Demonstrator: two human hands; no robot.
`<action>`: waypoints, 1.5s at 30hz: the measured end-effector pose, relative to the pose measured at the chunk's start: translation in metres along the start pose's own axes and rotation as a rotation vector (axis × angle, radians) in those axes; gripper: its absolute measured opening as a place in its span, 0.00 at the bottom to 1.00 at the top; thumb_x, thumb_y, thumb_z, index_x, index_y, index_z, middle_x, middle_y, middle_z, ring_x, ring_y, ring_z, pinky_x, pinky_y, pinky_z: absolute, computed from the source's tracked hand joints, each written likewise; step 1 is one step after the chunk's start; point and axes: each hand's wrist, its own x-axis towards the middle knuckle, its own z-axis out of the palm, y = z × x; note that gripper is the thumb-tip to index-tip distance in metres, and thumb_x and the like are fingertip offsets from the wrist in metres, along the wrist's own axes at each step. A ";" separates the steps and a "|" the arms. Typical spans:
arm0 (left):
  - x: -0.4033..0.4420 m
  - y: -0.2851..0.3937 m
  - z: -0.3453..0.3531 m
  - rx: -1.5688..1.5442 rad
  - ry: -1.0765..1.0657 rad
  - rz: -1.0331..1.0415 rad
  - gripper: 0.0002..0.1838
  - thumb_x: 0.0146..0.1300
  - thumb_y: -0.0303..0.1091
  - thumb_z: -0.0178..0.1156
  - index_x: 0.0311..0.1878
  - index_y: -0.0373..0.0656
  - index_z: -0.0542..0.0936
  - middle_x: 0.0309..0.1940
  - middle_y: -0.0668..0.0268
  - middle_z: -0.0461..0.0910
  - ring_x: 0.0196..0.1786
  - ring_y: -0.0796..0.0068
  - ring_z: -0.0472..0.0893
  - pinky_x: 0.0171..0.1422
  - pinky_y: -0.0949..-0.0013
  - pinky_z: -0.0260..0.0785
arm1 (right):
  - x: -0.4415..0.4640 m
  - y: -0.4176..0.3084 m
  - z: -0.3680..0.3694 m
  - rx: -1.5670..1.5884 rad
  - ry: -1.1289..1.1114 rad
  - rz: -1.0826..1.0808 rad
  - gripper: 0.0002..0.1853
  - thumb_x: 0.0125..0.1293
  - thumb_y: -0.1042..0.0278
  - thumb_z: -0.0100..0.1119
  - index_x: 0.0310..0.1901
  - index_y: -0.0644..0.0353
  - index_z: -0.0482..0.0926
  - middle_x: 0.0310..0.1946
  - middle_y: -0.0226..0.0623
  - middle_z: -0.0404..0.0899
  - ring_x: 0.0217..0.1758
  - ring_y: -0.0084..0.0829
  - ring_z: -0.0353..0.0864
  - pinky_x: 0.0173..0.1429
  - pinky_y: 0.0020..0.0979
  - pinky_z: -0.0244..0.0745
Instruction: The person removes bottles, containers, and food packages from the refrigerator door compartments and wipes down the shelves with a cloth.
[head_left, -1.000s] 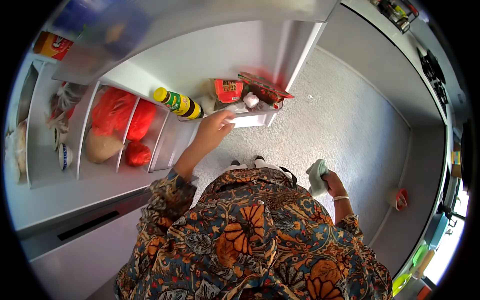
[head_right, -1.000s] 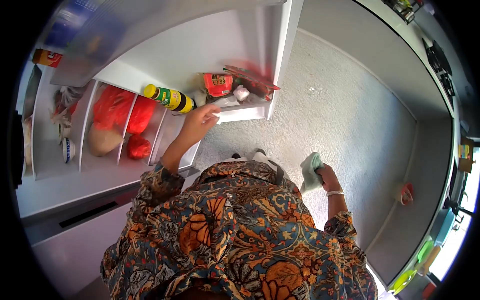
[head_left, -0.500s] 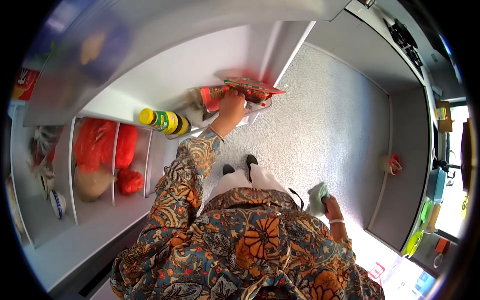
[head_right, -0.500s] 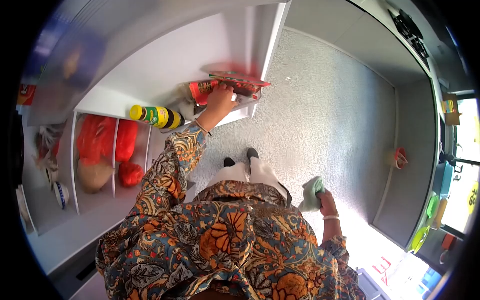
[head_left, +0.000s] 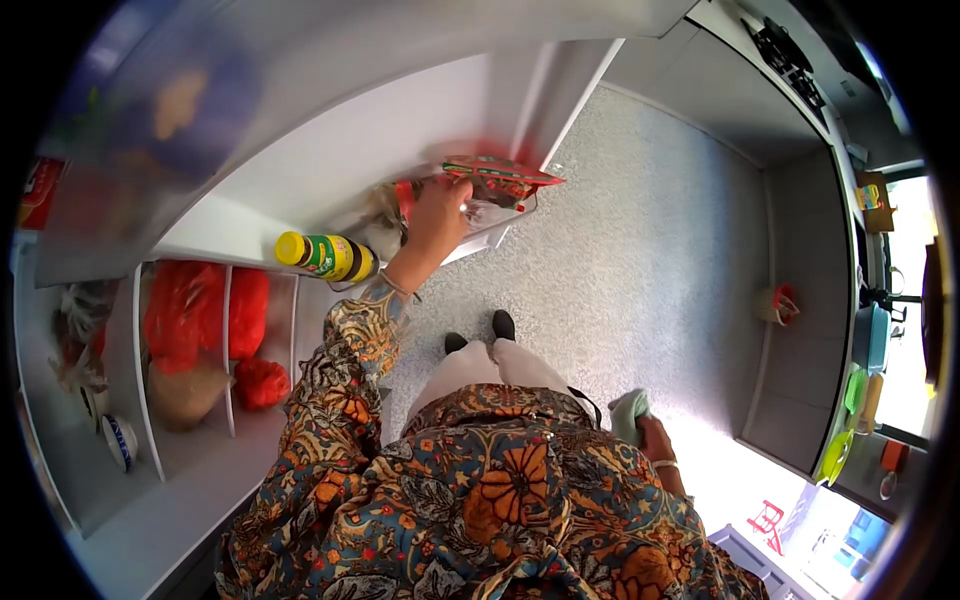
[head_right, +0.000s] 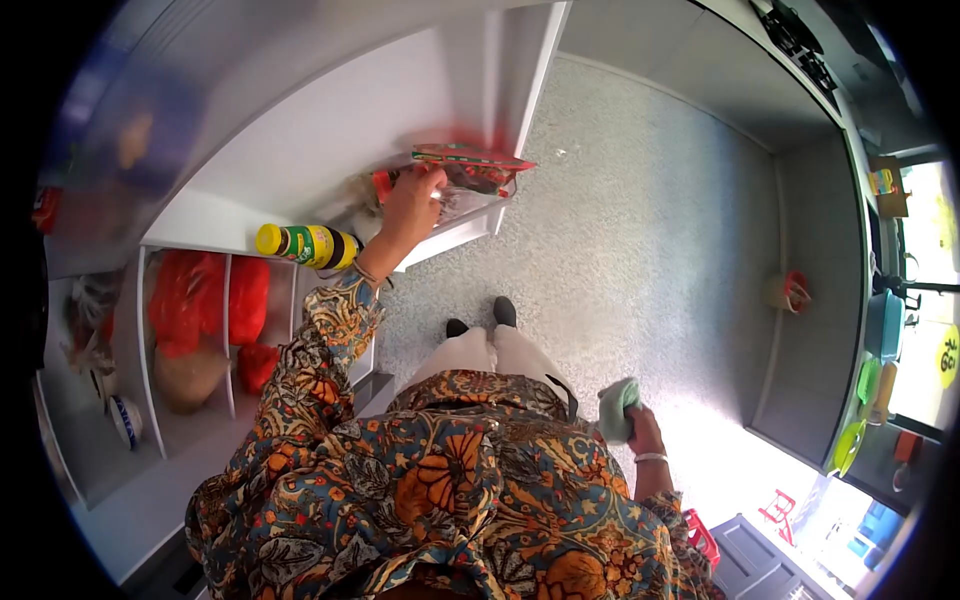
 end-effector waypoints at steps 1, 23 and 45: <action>0.000 0.003 -0.006 0.002 0.039 0.023 0.09 0.48 0.26 0.58 0.35 0.39 0.76 0.36 0.56 0.79 0.43 0.53 0.78 0.43 0.54 0.71 | -0.002 -0.009 0.005 0.021 -0.012 -0.039 0.15 0.63 0.67 0.52 0.49 0.65 0.76 0.42 0.39 0.80 0.46 0.34 0.79 0.52 0.35 0.76; 0.022 0.026 -0.094 0.059 0.357 0.035 0.06 0.57 0.37 0.61 0.34 0.47 0.77 0.29 0.58 0.79 0.34 0.52 0.79 0.36 0.53 0.71 | 0.073 -0.072 0.064 0.000 -0.380 -0.230 0.30 0.68 0.41 0.50 0.57 0.62 0.73 0.48 0.39 0.79 0.49 0.31 0.79 0.55 0.32 0.77; -0.204 0.059 -0.182 0.129 0.027 -0.439 0.13 0.53 0.42 0.65 0.34 0.42 0.80 0.25 0.55 0.77 0.30 0.54 0.78 0.33 0.57 0.68 | 0.035 -0.229 0.401 -1.399 -0.480 -1.451 0.24 0.56 0.59 0.60 0.52 0.61 0.72 0.21 0.44 0.79 0.26 0.43 0.82 0.31 0.40 0.77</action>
